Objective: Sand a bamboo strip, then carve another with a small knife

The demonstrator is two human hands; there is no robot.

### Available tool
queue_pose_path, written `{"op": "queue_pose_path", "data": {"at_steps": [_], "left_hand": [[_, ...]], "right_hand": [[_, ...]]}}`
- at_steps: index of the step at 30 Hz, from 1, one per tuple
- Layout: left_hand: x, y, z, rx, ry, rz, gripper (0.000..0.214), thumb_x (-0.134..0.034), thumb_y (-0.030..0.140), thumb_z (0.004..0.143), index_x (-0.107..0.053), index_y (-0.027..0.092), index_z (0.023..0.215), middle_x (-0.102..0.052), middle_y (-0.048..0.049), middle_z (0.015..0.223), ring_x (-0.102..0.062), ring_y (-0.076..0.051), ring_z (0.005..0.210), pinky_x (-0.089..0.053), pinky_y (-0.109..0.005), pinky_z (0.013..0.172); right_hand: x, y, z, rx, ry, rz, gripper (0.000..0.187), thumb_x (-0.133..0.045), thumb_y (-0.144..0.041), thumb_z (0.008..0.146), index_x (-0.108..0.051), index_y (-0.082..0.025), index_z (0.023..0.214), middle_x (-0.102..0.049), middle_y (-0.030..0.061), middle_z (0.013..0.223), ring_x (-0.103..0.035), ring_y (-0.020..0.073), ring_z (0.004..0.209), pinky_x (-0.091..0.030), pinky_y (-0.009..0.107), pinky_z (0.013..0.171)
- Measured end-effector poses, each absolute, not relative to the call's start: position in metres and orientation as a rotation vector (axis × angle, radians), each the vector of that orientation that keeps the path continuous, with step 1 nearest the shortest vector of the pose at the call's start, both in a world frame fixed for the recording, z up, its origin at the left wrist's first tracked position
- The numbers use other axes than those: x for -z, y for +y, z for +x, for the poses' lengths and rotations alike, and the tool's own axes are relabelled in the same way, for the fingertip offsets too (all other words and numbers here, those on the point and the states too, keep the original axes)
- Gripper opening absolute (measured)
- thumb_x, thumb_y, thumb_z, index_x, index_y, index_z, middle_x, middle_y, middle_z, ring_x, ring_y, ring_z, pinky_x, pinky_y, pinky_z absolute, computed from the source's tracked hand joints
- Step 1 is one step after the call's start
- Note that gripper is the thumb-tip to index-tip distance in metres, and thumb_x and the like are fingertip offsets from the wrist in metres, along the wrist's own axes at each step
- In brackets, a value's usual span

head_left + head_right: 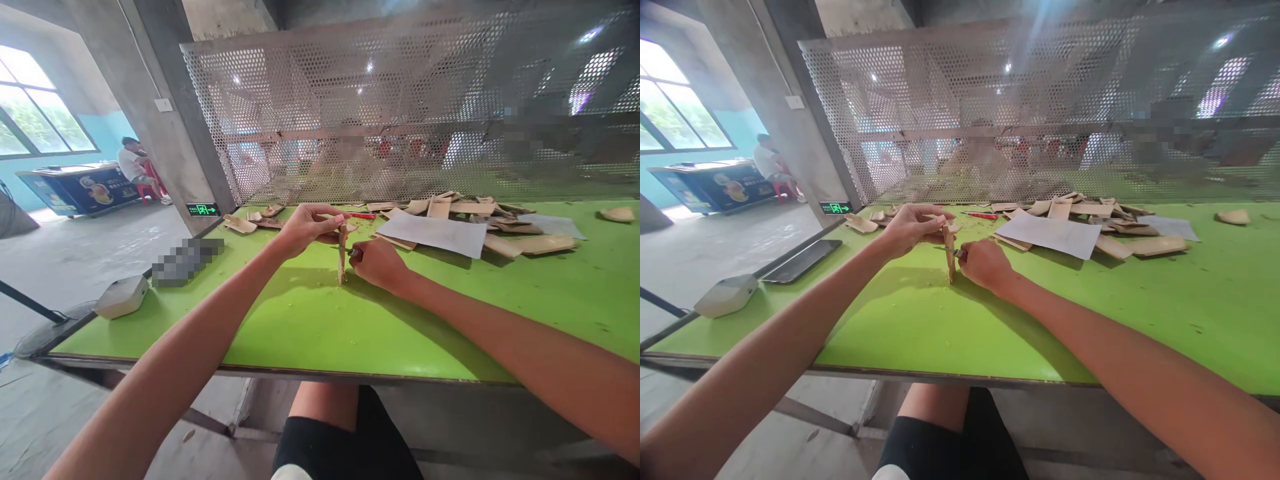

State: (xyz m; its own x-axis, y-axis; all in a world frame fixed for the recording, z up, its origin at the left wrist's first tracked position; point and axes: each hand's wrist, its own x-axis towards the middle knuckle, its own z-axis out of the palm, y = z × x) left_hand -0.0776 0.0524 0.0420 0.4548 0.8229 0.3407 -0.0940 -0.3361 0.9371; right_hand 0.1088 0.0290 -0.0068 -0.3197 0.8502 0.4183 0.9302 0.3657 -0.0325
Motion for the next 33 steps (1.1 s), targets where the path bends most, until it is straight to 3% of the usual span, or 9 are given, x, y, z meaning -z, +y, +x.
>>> {"op": "queue_pose_path", "data": {"at_steps": [12,18,27,33], "left_hand": [[-0.046,0.048,-0.083,-1.074,0.744,1.783,0.047,-0.08,0.047,0.072,-0.076,0.013,0.104,-0.077,-0.0124,0.094,-0.074,-0.023,0.085,-0.063,-0.036,0.078],[-0.055,0.036,-0.082,-1.09,0.884,1.999,0.041,-0.087,0.034,0.062,-0.074,0.013,0.095,-0.076,-0.0102,0.084,-0.074,-0.022,0.077,-0.062,-0.031,0.07],[-0.055,0.034,-0.075,-1.086,0.894,1.963,0.036,-0.083,0.037,0.069,-0.07,0.013,0.092,-0.075,-0.0098,0.079,-0.074,-0.022,0.073,-0.063,-0.035,0.07],[-0.053,0.044,-0.083,-1.115,0.873,1.909,0.035,-0.082,0.04,0.07,-0.07,0.014,0.09,-0.075,-0.0091,0.079,-0.074,-0.021,0.073,-0.063,-0.033,0.069]], "right_hand": [[0.015,0.03,0.117,0.365,-2.466,-1.619,0.033,-0.046,-0.027,0.086,-0.077,-0.018,0.091,-0.074,0.0133,0.083,-0.067,0.0243,0.074,-0.034,0.03,0.06],[0.006,0.029,0.111,0.325,-2.315,-1.597,0.035,-0.042,-0.027,0.088,-0.076,-0.016,0.088,-0.073,0.0106,0.076,-0.064,0.0209,0.068,-0.03,0.03,0.057],[0.014,0.029,0.106,0.344,-2.418,-1.605,0.036,-0.043,-0.026,0.09,-0.077,-0.016,0.09,-0.074,0.0134,0.082,-0.067,0.0234,0.074,-0.037,0.03,0.062],[0.009,0.029,0.107,0.31,-2.528,-1.636,0.031,-0.048,-0.024,0.084,-0.077,-0.017,0.092,-0.074,0.014,0.084,-0.068,0.0256,0.075,-0.04,0.03,0.06]]}}
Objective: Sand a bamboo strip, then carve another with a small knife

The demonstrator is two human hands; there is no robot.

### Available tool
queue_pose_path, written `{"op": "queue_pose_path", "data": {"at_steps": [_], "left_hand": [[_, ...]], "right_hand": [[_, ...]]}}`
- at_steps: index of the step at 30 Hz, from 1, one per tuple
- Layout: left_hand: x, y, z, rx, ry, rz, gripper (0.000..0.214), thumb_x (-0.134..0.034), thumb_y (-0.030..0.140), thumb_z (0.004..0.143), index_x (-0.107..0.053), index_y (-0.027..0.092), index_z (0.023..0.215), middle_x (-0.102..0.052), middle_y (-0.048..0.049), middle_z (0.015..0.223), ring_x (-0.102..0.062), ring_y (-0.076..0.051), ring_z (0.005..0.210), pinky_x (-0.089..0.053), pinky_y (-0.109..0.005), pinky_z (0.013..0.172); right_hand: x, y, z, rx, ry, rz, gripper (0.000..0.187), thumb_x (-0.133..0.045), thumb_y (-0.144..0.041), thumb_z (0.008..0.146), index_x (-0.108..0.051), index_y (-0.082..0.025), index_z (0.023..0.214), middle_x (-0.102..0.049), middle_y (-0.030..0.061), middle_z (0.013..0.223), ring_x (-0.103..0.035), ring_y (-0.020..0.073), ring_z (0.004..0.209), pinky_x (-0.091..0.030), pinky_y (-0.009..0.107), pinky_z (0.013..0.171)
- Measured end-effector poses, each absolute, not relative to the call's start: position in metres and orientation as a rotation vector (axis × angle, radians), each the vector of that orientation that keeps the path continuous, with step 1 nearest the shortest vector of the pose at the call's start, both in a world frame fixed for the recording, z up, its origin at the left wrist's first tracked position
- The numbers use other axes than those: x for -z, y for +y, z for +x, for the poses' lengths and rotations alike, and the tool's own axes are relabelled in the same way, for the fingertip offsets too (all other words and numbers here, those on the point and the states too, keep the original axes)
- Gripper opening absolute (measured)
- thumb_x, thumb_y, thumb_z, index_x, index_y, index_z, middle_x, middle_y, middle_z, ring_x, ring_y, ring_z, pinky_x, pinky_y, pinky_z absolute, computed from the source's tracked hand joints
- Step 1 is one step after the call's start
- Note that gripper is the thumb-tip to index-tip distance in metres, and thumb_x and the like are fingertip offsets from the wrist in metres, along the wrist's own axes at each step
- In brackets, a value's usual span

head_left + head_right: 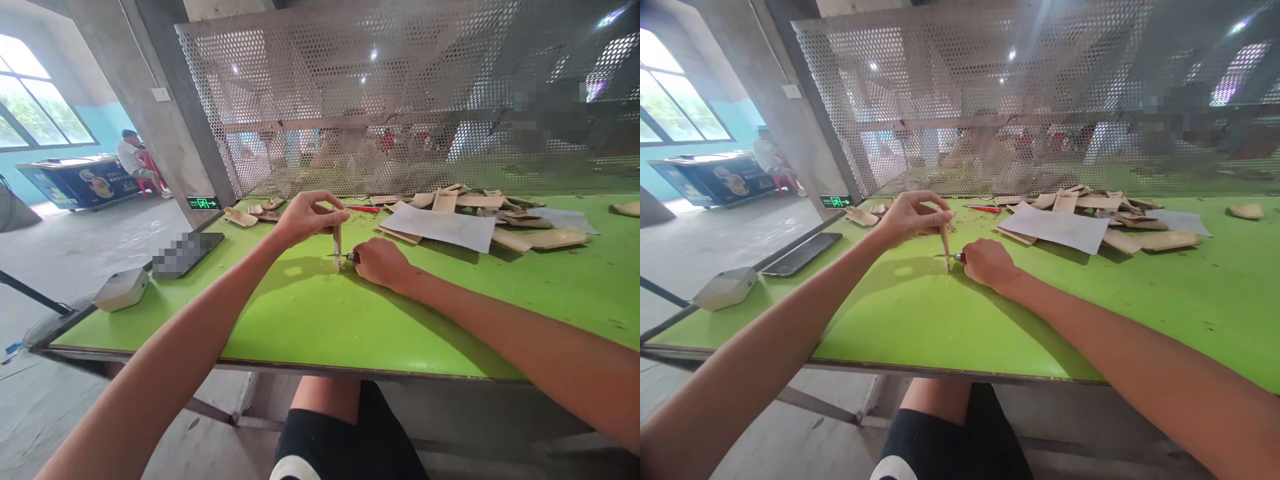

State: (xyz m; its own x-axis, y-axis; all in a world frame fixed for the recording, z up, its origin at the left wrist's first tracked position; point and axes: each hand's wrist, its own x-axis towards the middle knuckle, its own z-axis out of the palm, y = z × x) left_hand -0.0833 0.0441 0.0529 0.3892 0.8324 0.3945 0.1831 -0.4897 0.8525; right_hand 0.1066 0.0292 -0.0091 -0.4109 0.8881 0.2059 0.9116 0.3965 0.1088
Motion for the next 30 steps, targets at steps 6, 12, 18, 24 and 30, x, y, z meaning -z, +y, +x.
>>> {"op": "queue_pose_path", "data": {"at_steps": [6,12,18,24,30], "left_hand": [[-0.048,0.056,-0.091,-1.158,0.863,1.778,0.037,-0.082,0.038,0.071,-0.067,0.013,0.093,-0.074,-0.0078,0.079,-0.074,-0.02,0.073,-0.063,-0.035,0.07],[-0.041,0.063,-0.096,-1.185,0.854,1.682,0.036,-0.08,0.035,0.075,-0.065,0.012,0.098,-0.073,-0.0083,0.084,-0.074,-0.02,0.074,-0.063,-0.037,0.074],[-0.037,0.068,-0.1,-1.163,0.814,1.679,0.043,-0.082,0.039,0.071,-0.067,0.014,0.102,-0.075,-0.0086,0.088,-0.074,-0.021,0.081,-0.062,-0.038,0.078],[-0.032,0.074,-0.101,-1.201,0.79,1.683,0.047,-0.084,0.042,0.068,-0.07,0.014,0.102,-0.075,-0.0084,0.087,-0.074,-0.021,0.082,-0.063,-0.039,0.08],[-0.031,0.074,-0.102,-1.204,0.783,1.645,0.06,-0.084,0.043,0.068,-0.07,0.013,0.117,-0.077,-0.0107,0.092,-0.074,-0.022,0.084,-0.062,-0.039,0.083]], "right_hand": [[0.003,0.032,0.106,0.347,-2.595,-1.641,0.031,-0.048,-0.025,0.086,-0.077,-0.015,0.092,-0.074,0.0158,0.088,-0.069,0.0275,0.079,-0.043,0.031,0.064],[-0.002,0.037,0.106,0.358,-2.677,-1.584,0.031,-0.049,-0.028,0.086,-0.077,-0.015,0.09,-0.074,0.0159,0.084,-0.069,0.0272,0.076,-0.042,0.031,0.062],[-0.008,0.038,0.106,0.382,-2.763,-1.501,0.027,-0.052,-0.025,0.084,-0.077,-0.016,0.088,-0.073,0.0149,0.083,-0.069,0.027,0.077,-0.041,0.03,0.06],[-0.016,0.034,0.103,0.457,-2.855,-1.476,0.026,-0.055,-0.023,0.082,-0.078,-0.016,0.091,-0.074,0.0164,0.086,-0.07,0.0291,0.084,-0.044,0.032,0.065],[-0.019,0.03,0.102,0.459,-2.879,-1.524,0.027,-0.055,-0.024,0.085,-0.078,-0.013,0.095,-0.073,0.0197,0.091,-0.069,0.0303,0.09,-0.046,0.034,0.073]]}}
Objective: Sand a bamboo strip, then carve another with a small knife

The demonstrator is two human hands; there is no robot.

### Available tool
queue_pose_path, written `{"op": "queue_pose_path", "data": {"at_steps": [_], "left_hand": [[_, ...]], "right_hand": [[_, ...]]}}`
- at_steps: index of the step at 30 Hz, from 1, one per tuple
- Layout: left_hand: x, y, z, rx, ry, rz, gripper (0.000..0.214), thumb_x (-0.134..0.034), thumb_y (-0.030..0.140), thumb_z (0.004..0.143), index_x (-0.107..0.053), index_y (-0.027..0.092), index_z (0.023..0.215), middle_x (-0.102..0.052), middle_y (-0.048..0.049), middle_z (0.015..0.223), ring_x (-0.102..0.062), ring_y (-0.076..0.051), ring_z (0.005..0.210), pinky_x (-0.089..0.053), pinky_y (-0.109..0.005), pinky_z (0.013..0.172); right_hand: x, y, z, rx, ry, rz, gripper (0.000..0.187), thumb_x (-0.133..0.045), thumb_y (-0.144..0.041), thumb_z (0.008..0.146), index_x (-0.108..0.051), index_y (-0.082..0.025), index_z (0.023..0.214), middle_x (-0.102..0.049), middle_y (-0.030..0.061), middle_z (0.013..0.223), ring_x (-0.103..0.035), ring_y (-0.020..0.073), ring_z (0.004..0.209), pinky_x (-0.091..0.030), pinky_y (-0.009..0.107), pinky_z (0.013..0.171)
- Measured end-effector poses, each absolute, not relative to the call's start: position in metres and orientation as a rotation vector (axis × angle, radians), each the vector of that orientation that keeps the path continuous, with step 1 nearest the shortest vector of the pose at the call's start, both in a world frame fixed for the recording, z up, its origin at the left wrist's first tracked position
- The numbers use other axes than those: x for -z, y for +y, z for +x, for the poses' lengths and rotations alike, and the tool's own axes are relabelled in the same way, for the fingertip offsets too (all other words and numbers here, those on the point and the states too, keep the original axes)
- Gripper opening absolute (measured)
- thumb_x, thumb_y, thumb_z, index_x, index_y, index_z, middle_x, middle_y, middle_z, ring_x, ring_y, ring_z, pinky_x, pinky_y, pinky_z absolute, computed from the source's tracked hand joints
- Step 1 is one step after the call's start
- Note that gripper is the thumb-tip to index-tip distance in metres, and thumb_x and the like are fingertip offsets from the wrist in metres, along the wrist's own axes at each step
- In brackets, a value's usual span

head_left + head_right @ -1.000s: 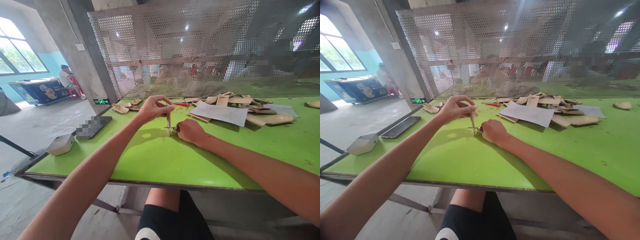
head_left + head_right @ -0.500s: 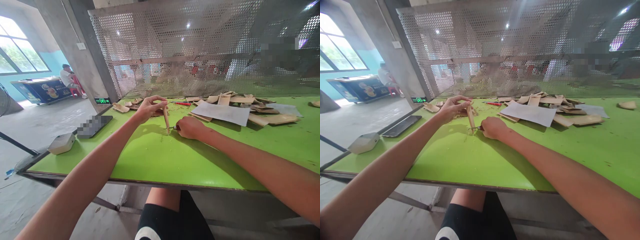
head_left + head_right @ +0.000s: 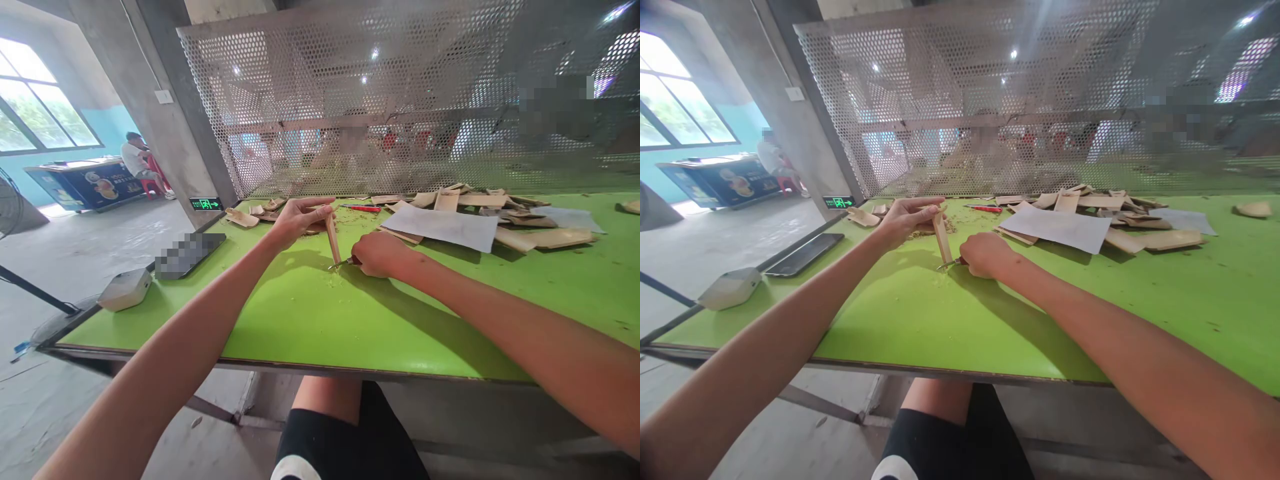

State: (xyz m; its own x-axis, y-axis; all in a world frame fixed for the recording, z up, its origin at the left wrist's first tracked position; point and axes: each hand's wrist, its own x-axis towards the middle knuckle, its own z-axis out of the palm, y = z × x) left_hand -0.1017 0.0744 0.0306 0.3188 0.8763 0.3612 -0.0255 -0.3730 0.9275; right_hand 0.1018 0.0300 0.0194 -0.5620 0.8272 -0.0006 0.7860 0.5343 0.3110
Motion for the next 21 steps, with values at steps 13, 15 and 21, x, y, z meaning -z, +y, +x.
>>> {"op": "queue_pose_path", "data": {"at_steps": [13,15,21], "left_hand": [[-0.037,0.067,-0.095,-1.202,0.835,1.668,0.061,-0.085,0.039,0.068,-0.069,0.01,0.12,-0.077,-0.0113,0.092,-0.074,-0.02,0.082,-0.063,-0.036,0.082],[-0.041,0.062,-0.093,-1.153,0.807,1.74,0.059,-0.083,0.038,0.071,-0.069,0.012,0.122,-0.077,-0.0116,0.097,-0.074,-0.019,0.084,-0.063,-0.034,0.082],[-0.052,0.044,-0.084,-1.02,0.783,1.903,0.054,-0.081,0.037,0.074,-0.07,0.013,0.121,-0.077,-0.0126,0.095,-0.074,-0.02,0.085,-0.062,-0.031,0.078]], "right_hand": [[-0.021,0.041,0.122,-0.371,2.715,1.403,0.022,-0.055,-0.023,0.079,-0.076,-0.019,0.085,-0.073,0.0116,0.08,-0.066,0.0234,0.074,-0.034,0.029,0.059],[-0.023,0.041,0.122,-0.409,2.769,1.495,0.026,-0.05,-0.027,0.082,-0.075,-0.02,0.088,-0.073,0.0107,0.079,-0.065,0.0232,0.073,-0.03,0.029,0.056],[-0.02,0.038,0.112,-0.552,2.868,1.702,0.032,-0.044,-0.03,0.086,-0.074,-0.018,0.086,-0.072,0.0114,0.079,-0.063,0.0224,0.072,-0.022,0.031,0.055]]}}
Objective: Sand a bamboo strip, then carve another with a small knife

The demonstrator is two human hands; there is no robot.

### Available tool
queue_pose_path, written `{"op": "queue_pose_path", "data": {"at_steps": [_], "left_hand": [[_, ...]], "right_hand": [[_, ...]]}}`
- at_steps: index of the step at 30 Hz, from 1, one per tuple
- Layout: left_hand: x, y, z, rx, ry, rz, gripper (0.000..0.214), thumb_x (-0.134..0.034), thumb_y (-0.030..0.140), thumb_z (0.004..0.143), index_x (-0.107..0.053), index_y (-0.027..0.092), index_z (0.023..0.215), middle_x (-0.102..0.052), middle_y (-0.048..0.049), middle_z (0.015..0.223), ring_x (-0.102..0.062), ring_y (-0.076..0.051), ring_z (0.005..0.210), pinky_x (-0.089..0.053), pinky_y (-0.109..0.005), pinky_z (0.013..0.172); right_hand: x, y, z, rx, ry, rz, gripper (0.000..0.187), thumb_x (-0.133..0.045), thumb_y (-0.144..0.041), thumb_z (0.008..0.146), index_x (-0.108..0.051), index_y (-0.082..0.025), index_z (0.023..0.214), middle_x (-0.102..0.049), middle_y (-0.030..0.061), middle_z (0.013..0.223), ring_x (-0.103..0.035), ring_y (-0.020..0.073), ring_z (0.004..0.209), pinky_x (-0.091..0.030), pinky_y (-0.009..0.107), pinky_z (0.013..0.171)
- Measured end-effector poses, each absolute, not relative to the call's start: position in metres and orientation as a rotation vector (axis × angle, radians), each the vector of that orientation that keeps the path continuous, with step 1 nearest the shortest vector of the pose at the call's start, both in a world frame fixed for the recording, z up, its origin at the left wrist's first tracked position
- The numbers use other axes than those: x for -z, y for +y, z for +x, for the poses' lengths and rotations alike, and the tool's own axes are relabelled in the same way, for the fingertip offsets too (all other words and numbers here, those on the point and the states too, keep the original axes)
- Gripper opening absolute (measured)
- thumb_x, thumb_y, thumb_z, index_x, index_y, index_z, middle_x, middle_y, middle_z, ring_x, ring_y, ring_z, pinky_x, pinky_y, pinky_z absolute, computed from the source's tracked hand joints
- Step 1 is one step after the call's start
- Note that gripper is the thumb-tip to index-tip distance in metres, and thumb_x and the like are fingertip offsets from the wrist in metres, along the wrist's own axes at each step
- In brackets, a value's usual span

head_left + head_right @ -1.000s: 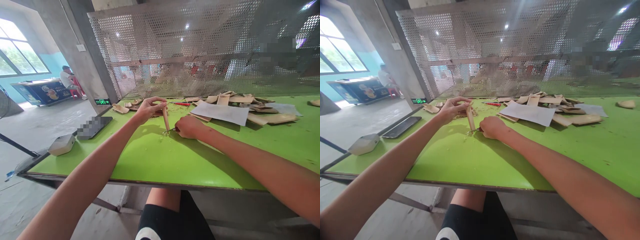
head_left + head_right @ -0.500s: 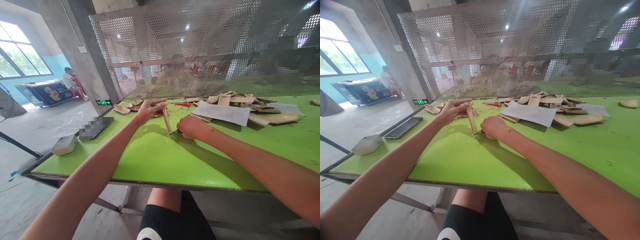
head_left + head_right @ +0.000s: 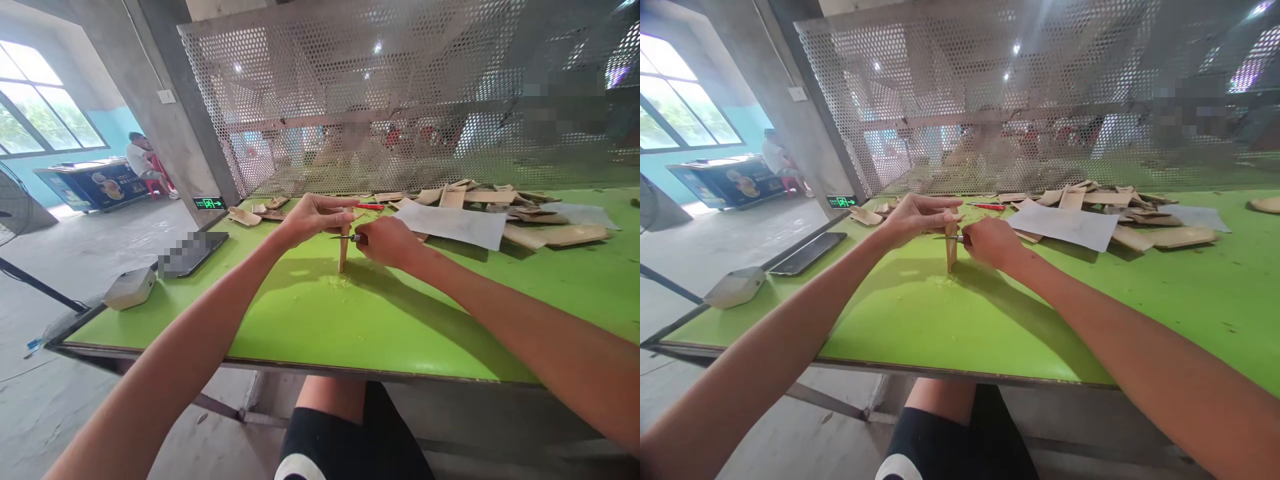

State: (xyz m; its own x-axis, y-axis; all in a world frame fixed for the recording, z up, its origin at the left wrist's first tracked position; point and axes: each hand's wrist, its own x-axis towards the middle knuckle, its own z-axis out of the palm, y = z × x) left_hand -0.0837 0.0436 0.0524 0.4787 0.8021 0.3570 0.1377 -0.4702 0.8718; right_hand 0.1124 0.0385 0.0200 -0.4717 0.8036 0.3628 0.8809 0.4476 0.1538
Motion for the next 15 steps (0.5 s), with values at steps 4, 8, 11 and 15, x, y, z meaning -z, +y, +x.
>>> {"op": "queue_pose_path", "data": {"at_steps": [4,8,11,15], "left_hand": [[-0.054,0.042,-0.083,-0.989,0.766,1.925,0.053,-0.082,0.036,0.073,-0.07,0.014,0.12,-0.078,-0.0113,0.091,-0.074,-0.019,0.081,-0.062,-0.03,0.076],[-0.053,0.044,-0.085,-0.99,0.75,1.904,0.052,-0.083,0.034,0.072,-0.071,0.016,0.119,-0.078,-0.0101,0.092,-0.074,-0.019,0.082,-0.062,-0.03,0.077],[-0.053,0.046,-0.085,-1.003,0.737,1.891,0.049,-0.083,0.033,0.071,-0.073,0.016,0.117,-0.078,-0.01,0.092,-0.074,-0.021,0.085,-0.062,-0.031,0.077],[-0.052,0.045,-0.085,-1.021,0.741,1.864,0.047,-0.083,0.029,0.072,-0.073,0.014,0.115,-0.077,-0.0104,0.09,-0.074,-0.024,0.087,-0.063,-0.033,0.077]], "right_hand": [[-0.008,0.042,0.107,0.402,-2.4,-1.453,0.032,-0.043,-0.028,0.086,-0.074,-0.018,0.084,-0.072,0.0107,0.078,-0.062,0.0214,0.07,-0.023,0.032,0.056],[0.0,0.044,0.106,0.361,-2.405,-1.455,0.033,-0.043,-0.026,0.086,-0.075,-0.017,0.083,-0.073,0.011,0.077,-0.063,0.0212,0.069,-0.025,0.031,0.057],[0.005,0.042,0.106,0.368,-2.533,-1.455,0.032,-0.046,-0.027,0.086,-0.076,-0.017,0.086,-0.074,0.0123,0.08,-0.065,0.023,0.071,-0.027,0.031,0.057],[0.009,0.039,0.106,0.432,-2.631,-1.472,0.033,-0.046,-0.028,0.087,-0.076,-0.017,0.093,-0.074,0.0147,0.086,-0.067,0.0262,0.076,-0.032,0.031,0.059]]}}
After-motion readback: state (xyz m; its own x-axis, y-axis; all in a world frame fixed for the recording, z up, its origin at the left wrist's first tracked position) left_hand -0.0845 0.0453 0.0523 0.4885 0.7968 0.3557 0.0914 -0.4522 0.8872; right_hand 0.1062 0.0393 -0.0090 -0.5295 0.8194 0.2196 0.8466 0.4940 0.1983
